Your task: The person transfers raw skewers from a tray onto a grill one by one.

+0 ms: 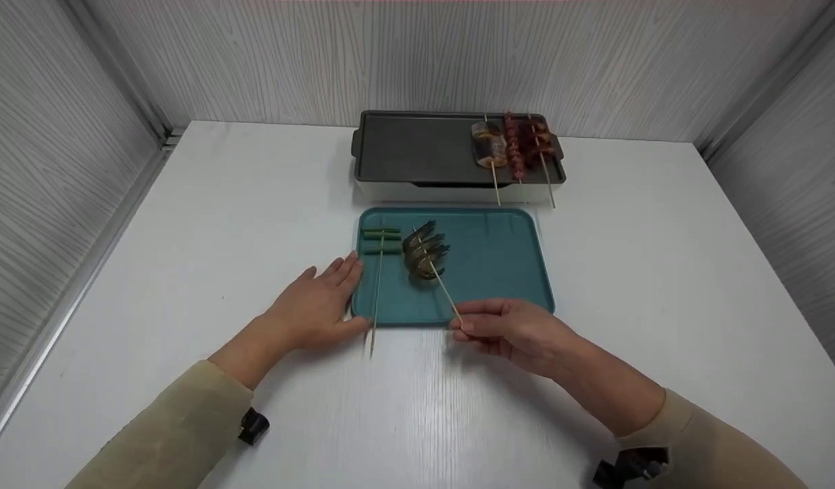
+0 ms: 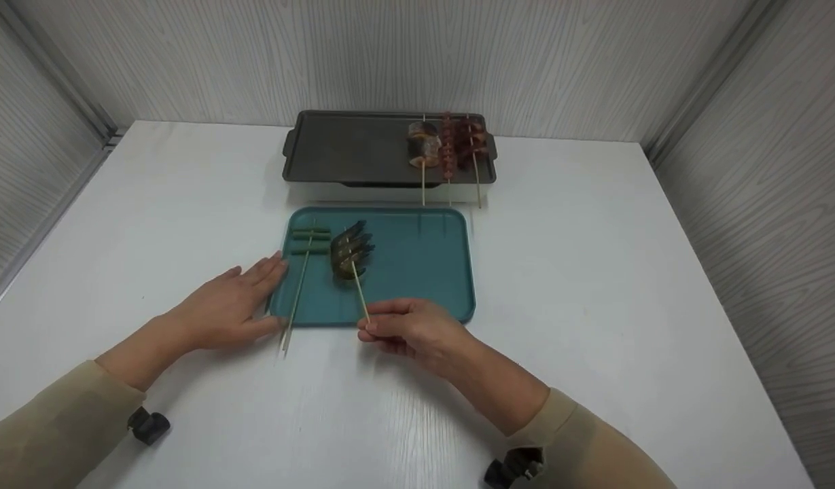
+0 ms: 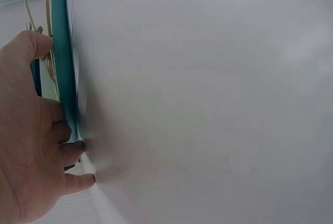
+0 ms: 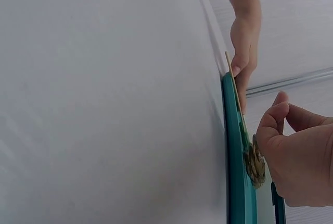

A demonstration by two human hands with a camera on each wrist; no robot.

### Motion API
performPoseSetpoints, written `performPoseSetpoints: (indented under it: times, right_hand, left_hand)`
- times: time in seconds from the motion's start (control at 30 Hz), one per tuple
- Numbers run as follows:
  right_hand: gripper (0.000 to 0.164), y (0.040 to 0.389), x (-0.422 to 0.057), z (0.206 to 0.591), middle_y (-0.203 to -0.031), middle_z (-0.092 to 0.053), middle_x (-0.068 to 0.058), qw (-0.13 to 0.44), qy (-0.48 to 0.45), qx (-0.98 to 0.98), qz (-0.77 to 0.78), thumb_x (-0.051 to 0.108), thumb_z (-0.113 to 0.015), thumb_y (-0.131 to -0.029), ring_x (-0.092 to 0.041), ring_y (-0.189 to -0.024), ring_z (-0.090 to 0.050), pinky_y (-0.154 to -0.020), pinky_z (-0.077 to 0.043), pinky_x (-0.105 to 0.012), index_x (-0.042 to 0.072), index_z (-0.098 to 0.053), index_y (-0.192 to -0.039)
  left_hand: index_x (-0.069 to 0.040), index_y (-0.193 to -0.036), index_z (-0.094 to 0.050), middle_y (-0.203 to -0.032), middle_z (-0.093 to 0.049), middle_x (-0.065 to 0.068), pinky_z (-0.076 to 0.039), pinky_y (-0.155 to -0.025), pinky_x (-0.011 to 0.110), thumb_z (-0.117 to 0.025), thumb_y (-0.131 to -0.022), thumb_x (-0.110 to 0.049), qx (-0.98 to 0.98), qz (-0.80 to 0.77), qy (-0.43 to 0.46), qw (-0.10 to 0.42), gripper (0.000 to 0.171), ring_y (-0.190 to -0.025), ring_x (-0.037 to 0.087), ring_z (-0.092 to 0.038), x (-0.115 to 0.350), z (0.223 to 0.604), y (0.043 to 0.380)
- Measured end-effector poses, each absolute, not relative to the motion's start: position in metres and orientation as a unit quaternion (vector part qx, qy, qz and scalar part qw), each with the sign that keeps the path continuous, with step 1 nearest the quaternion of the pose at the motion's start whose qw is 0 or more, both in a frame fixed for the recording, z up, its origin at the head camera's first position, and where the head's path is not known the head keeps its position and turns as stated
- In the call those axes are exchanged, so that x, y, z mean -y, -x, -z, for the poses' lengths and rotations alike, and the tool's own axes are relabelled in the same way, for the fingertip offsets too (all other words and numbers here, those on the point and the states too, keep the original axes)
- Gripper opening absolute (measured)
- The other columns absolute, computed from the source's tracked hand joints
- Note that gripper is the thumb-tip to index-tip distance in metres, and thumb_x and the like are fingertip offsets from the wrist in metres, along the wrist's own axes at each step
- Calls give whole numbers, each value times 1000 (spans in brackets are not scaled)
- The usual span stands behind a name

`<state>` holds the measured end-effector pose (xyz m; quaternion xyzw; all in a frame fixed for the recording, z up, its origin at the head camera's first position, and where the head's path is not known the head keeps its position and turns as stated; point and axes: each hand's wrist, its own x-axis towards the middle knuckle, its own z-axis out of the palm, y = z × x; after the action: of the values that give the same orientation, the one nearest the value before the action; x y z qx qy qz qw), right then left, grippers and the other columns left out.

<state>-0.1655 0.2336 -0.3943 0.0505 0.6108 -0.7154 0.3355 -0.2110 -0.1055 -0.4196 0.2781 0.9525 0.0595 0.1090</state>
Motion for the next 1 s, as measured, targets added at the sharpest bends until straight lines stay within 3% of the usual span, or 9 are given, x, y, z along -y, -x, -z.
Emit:
performPoseSetpoints:
  times: [1.0]
  right_hand:
    - [56, 161, -259, 366, -119, -73, -8, 325, -14, -616, 718, 1, -65, -102, -15, -105, -72, -89, -54, -25, -11, -45, -153]
  left_hand:
    - [4, -167, -19, -174, -18, 19, -24, -123, 64, -47, -102, -59, -952, -69, -275, 115, 95, -160, 36, -21, 106, 420, 211]
